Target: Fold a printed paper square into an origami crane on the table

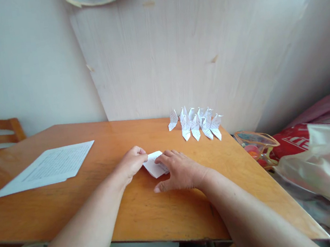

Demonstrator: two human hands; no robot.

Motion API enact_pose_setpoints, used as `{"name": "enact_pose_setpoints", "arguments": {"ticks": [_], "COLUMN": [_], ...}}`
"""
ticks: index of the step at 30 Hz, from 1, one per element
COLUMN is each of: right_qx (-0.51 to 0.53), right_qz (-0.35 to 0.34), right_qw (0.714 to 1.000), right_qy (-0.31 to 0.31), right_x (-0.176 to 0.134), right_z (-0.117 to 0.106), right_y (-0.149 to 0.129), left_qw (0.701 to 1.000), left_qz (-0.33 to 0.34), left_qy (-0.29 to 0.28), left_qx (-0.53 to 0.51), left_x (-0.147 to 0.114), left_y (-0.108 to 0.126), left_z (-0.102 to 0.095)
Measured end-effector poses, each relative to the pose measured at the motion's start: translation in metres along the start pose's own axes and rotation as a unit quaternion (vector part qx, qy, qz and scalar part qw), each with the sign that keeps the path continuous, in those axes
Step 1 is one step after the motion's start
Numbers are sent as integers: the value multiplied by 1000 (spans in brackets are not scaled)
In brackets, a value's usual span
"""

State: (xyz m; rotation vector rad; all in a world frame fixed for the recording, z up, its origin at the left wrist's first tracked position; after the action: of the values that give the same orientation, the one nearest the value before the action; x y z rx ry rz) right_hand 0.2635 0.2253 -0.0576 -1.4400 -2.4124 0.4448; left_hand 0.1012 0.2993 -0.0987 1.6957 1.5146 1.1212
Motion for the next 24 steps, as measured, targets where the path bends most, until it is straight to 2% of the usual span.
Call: {"name": "enact_pose_setpoints", "arguments": {"ticks": [4,8,13,17,24], "right_qx": [-96,-126,-132,-143,-139], "right_qz": [-16,-38,-40,-32,-19], "right_qw": [995,991,990,989,990], "right_qy": [39,28,2,-11,-23], "right_x": [-1,-2,-7,-10,-11], "right_z": [5,12,10,10,10], "right_y": [-9,-15,-22,-23,-24], "left_qw": [1000,998,994,986,957], "left_qz": [-4,1,30,89,180], "left_qy": [10,-3,-77,-125,-227], "left_qx": [29,63,72,58,18], "left_x": [-2,-3,-2,-2,-14], "left_y": [-1,1,6,16,26], "left_z": [2,2,-8,-19,-7]}}
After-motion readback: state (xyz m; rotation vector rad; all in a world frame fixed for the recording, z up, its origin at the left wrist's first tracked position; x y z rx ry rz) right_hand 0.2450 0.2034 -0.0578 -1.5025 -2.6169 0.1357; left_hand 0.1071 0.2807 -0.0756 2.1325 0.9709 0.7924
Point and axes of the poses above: each hand's wrist, its own x-axis towards the middle knuckle, its own z-axis out of the palm, y = z × x, the point moved 8 cm from there along x, towards the middle knuckle, and after that the axes turned 11 degrees about z, right-handed, at the moved point
